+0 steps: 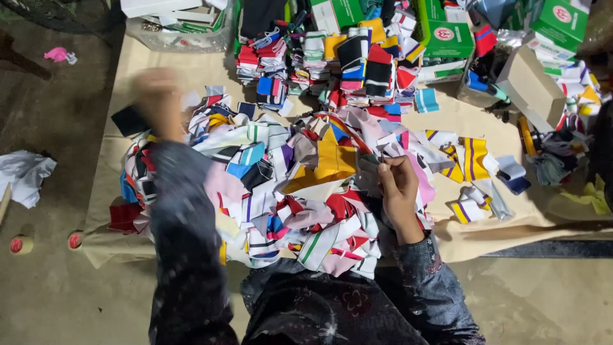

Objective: Sorting through a large pile of multi-colored fabric scraps and placing them into organized piles or containers based on color or pattern.

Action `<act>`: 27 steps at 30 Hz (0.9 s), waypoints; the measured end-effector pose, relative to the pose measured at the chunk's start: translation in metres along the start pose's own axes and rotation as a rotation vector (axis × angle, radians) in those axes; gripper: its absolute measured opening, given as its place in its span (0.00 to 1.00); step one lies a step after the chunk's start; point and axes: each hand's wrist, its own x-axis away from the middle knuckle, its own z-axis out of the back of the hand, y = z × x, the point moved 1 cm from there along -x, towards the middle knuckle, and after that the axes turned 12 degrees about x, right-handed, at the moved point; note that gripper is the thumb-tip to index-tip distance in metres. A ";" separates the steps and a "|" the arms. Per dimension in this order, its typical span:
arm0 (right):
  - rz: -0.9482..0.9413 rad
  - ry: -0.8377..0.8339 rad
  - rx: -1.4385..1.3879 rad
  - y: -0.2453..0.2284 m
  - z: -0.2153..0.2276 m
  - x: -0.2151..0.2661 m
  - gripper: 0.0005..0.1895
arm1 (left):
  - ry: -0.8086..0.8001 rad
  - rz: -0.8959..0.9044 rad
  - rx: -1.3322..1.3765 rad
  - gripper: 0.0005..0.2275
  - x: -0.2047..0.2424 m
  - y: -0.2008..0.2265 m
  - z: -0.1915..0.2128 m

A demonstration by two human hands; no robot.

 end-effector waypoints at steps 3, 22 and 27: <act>0.006 -0.004 0.008 0.004 0.005 0.004 0.05 | 0.731 0.335 -0.394 0.16 0.005 -0.141 0.046; 0.012 -0.132 0.186 -0.018 0.015 0.011 0.03 | -1.023 0.056 0.002 0.12 0.087 0.259 -0.104; 0.011 -0.138 0.085 -0.040 0.005 0.002 0.07 | -0.564 0.399 0.551 0.12 0.105 0.252 -0.104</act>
